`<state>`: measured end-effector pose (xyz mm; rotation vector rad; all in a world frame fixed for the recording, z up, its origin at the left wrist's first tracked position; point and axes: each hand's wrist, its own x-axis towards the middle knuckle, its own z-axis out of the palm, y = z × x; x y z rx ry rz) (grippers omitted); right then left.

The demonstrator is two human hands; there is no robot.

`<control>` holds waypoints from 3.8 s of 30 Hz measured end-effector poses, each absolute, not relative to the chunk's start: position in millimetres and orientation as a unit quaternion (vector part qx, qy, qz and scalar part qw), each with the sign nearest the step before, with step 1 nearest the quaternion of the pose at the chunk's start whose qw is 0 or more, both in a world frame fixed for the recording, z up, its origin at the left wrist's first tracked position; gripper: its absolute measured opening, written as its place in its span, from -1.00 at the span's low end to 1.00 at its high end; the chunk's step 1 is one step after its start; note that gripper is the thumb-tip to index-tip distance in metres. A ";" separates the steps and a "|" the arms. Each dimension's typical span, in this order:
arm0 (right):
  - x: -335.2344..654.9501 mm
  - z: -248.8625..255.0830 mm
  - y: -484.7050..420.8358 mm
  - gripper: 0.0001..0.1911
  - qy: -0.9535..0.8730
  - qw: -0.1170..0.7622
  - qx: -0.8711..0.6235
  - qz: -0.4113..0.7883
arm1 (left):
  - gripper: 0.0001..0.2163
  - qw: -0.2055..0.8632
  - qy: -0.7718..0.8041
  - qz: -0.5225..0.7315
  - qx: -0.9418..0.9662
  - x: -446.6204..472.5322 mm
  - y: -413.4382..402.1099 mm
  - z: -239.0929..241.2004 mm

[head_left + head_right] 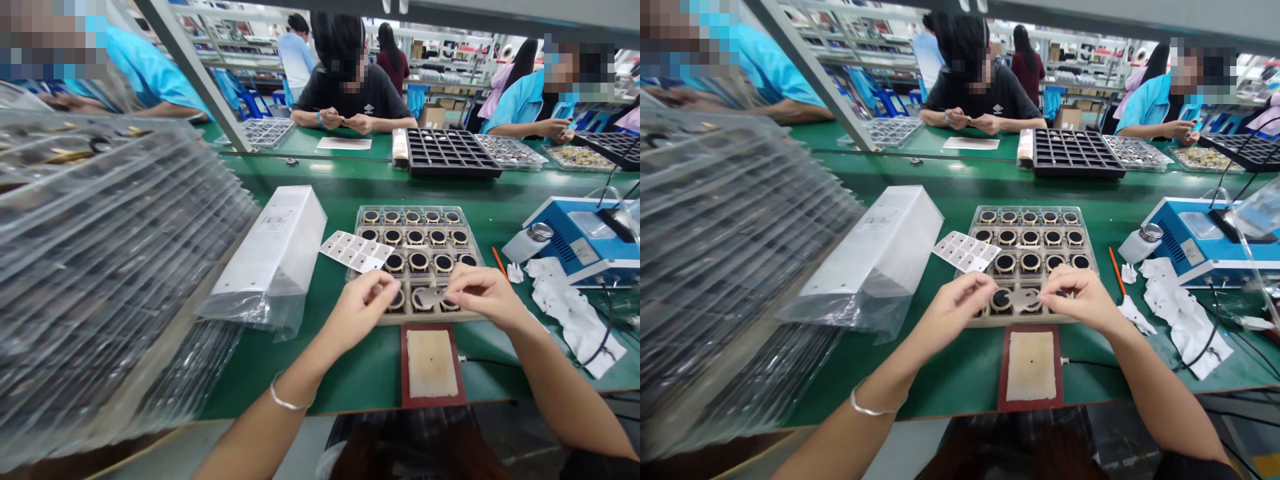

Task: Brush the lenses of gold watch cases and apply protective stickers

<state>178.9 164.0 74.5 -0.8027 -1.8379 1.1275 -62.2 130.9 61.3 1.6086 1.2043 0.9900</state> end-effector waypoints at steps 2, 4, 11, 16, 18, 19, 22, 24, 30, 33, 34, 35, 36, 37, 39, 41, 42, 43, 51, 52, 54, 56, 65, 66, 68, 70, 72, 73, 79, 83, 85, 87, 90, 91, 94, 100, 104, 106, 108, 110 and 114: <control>183.3 77.2 165.5 -0.83 -0.703 0.434 -0.344 0.446 | -0.79 0.251 0.488 0.347 0.760 -61.0 131.3 54.4; 185.4 78.2 166.3 -0.77 -0.685 0.446 -0.357 0.452 | -0.81 0.134 0.489 0.267 0.820 -59.0 132.5 47.2; 181.6 75.0 168.8 -0.71 -0.694 0.422 -0.358 0.461 | -0.79 0.046 0.566 0.063 0.820 -47.6 133.2 48.2; 178.2 73.7 169.7 -0.73 -0.679 0.427 -0.344 0.488 | -0.67 0.009 0.579 -0.013 0.815 -37.8 136.8 57.7; 176.8 73.6 169.7 -0.73 -0.671 0.432 -0.340 0.497 | -0.67 0.005 0.565 -0.027 0.824 -35.5 140.5 58.4; 176.2 73.6 169.7 -0.73 -0.668 0.433 -0.339 0.501 | -0.68 0.006 0.559 -0.026 0.829 -35.6 142.2 58.2; 175.0 73.8 169.9 -0.74 -0.659 0.432 -0.340 0.513 | -0.67 0.051 0.547 0.016 0.836 -43.5 144.2 57.7; 175.1 74.0 170.0 -0.73 -0.647 0.439 -0.337 0.524 | -0.67 0.152 0.522 0.098 0.834 -54.5 142.6 60.1; 178.1 71.0 169.5 -0.68 -0.566 0.542 -0.321 0.532 | -0.60 0.671 0.327 0.405 0.528 -81.1 132.7 76.5; 179.2 67.2 169.7 -0.73 -0.542 0.559 -0.311 0.544 | -0.51 0.774 0.232 0.445 0.387 -77.7 128.8 79.2; 179.1 66.1 169.6 -0.74 -0.542 0.558 -0.307 0.548 | -0.52 0.781 0.220 0.451 0.372 -75.4 127.7 79.0; 178.8 65.2 169.4 -0.75 -0.544 0.555 -0.305 0.551 | -0.54 0.782 0.213 0.456 0.368 -72.9 126.7 78.4; 178.3 64.5 169.0 -0.76 -0.545 0.552 -0.303 0.553 | -0.55 0.780 0.210 0.459 0.370 -70.6 125.7 77.6; 177.6 64.0 168.4 -0.77 -0.548 0.549 -0.302 0.554 | -0.58 0.778 0.207 0.460 0.374 -68.7 124.9 76.7; 175.6 63.4 167.0 -0.77 -0.554 0.546 -0.303 0.551 | -0.66 0.778 0.197 0.459 0.380 -65.7 123.8 74.5; 173.4 62.8 165.6 -0.75 -0.558 0.542 -0.310 0.548 | -0.75 0.783 0.190 0.458 0.377 -63.6 123.6 72.4; 172.4 62.5 165.0 -0.73 -0.558 0.539 -0.316 0.546 | -0.77 0.783 0.194 0.456 0.374 -62.8 123.8 71.4; 171.4 62.1 164.5 -0.71 -0.558 0.535 -0.322 0.546 | -0.78 0.782 0.202 0.455 0.374 -62.0 124.0 70.6; 168.0 60.9 163.4 -0.68 -0.564 0.516 -0.330 0.554 | -0.74 0.759 0.255 0.444 0.403 -57.7 125.1 64.8; 167.7 61.2 163.3 -0.67 -0.566 0.516 -0.331 0.552 | -0.73 0.751 0.265 0.448 0.405 -57.4 125.5 63.8; 167.0 61.7 163.2 -0.66 -0.572 0.514 -0.330 0.547 | -0.68 0.738 0.288 0.453 0.410 -56.9 126.4 61.8; 166.5 61.9 163.2 -0.66 -0.578 0.513 -0.327 0.545 | -0.61 0.730 0.305 0.448 0.416 -56.7 127.4 60.3; 168.7 62.0 163.2 -0.73 -0.566 0.503 -0.323 0.568 | -0.44 0.594 0.372 0.415 0.580 -61.2 127.3 55.8; 168.8 61.5 162.8 -0.75 -0.572 0.494 -0.321 0.571 | -0.42 0.605 0.371 0.405 0.576 -61.4 127.3 55.2; 168.6 60.1 161.9 -0.78 -0.579 0.476 -0.317 0.580 | -0.44 0.643 0.365 0.396 0.544 -60.9 127.7 54.4; 168.0 58.6 160.9 -0.79 -0.582 0.460 -0.320 0.589 | -0.53 0.678 0.354 0.410 0.497 -59.6 128.8 54.4; 167.3 57.5 160.3 -0.79 -0.582 0.450 -0.326 0.594 | -0.56 0.683 0.351 0.439 0.466 -58.4 130.2 55.1; 166.9 57.2 160.1 -0.79 -0.581 0.448 -0.327 0.595 | -0.58 0.675 0.357 0.452 0.460 -58.0 130.8 55.8; 165.7 58.4 160.3 -0.86 -0.577 0.450 -0.317 0.603 | -0.71 0.634 0.387 0.432 0.511 -56.8 128.6 62.0; 165.3 57.9 158.1 -0.90 -0.587 0.431 -0.313 0.609 | -0.72 0.662 0.346 0.422 0.514 -56.2 126.8 62.3; 165.4 57.7 156.7 -0.89 -0.584 0.437 -0.320 0.605 | -0.71 0.688 0.336 0.431 0.478 -57.5 128.1 60.2; 165.7 57.7 155.9 -0.87 -0.569 0.451 -0.333 0.601 | -0.67 0.705 0.337 0.439 0.444 -59.5 130.1 57.9; 165.8 58.1 156.4 -0.83 -0.543 0.470 -0.350 0.602 | -0.65 0.711 0.344 0.436 0.431 -61.9 132.1 57.1; 165.7 58.2 156.9 -0.81 -0.537 0.473 -0.354 0.602 | -0.67 0.709 0.344 0.433 0.438 -62.2 132.1 57.8; 165.0 58.1 158.3 -0.79 -0.531 0.474 -0.360 0.602 | -0.75 0.688 0.340 0.421 0.484 -61.8 129.8 61.7; 164.2 56.3 159.1 -0.81 -0.537 0.472 -0.351 0.605 | -0.77 0.689 0.313 0.400 0.518 -62.1 124.7 64.0; 164.5 54.7 159.6 -0.82 -0.545 0.468 -0.348 0.602 | -0.73 0.691 0.329 0.407 0.498 -61.7 125.9 63.0; 164.9 54.1 160.0 -0.83 -0.545 0.469 -0.346 0.603 | -0.73 0.674 0.350 0.414 0.502 -61.4 127.0 64.2; 165.2 53.7 160.5 -0.84 -0.548 0.466 -0.343 0.603 | -0.73 0.650 0.374 0.417 0.513 -61.4 127.6 66.2; 165.3 53.5 161.1 -0.85 -0.553 0.462 -0.341 0.603 | -0.73 0.637 0.388 0.419 0.518 -61.8 127.2 67.8; 165.5 53.5 162.4 -0.84 -0.562 0.458 -0.338 0.600 | -0.63 0.670 0.381 0.412 0.486 -62.8 125.1 67.0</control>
